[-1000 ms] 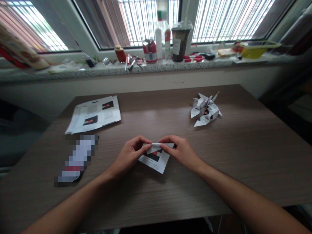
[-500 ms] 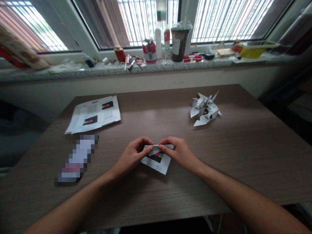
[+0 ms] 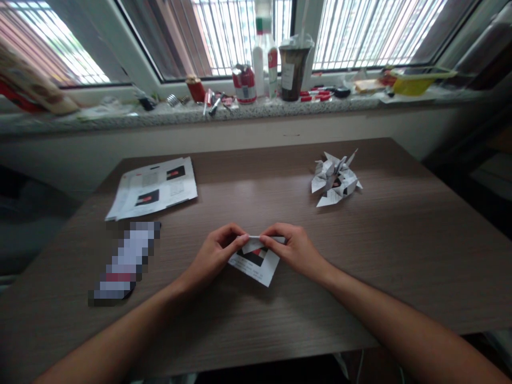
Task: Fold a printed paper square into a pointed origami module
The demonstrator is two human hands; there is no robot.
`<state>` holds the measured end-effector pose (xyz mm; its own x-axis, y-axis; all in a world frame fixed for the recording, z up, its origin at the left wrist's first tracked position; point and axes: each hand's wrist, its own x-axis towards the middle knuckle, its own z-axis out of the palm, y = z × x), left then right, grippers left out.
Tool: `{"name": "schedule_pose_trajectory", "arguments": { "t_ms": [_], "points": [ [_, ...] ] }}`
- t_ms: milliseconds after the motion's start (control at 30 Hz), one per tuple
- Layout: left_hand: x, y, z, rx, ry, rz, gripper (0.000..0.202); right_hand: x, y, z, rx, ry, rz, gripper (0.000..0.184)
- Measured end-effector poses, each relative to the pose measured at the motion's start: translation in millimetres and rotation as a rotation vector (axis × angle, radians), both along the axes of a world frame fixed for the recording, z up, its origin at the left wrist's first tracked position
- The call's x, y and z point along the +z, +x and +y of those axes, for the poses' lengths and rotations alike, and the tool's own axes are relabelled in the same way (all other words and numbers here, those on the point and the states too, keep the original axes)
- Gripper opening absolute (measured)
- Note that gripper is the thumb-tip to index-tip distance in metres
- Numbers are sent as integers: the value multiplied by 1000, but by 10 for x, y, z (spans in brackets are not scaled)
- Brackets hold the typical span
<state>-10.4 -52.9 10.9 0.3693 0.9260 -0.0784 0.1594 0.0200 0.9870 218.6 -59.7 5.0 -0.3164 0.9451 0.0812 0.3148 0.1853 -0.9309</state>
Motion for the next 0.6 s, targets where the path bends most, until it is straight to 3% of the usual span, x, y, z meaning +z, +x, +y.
{"name": "schedule_pose_trajectory", "arguments": {
  "t_ms": [267,600],
  "points": [
    [22,-23,5,-20,-43,-10,30,17,16,4,-16,31,-23,14],
    [-16,24,-9,-16,88,87,27,-27,-36,-30,55,-11,6,18]
  ]
}}
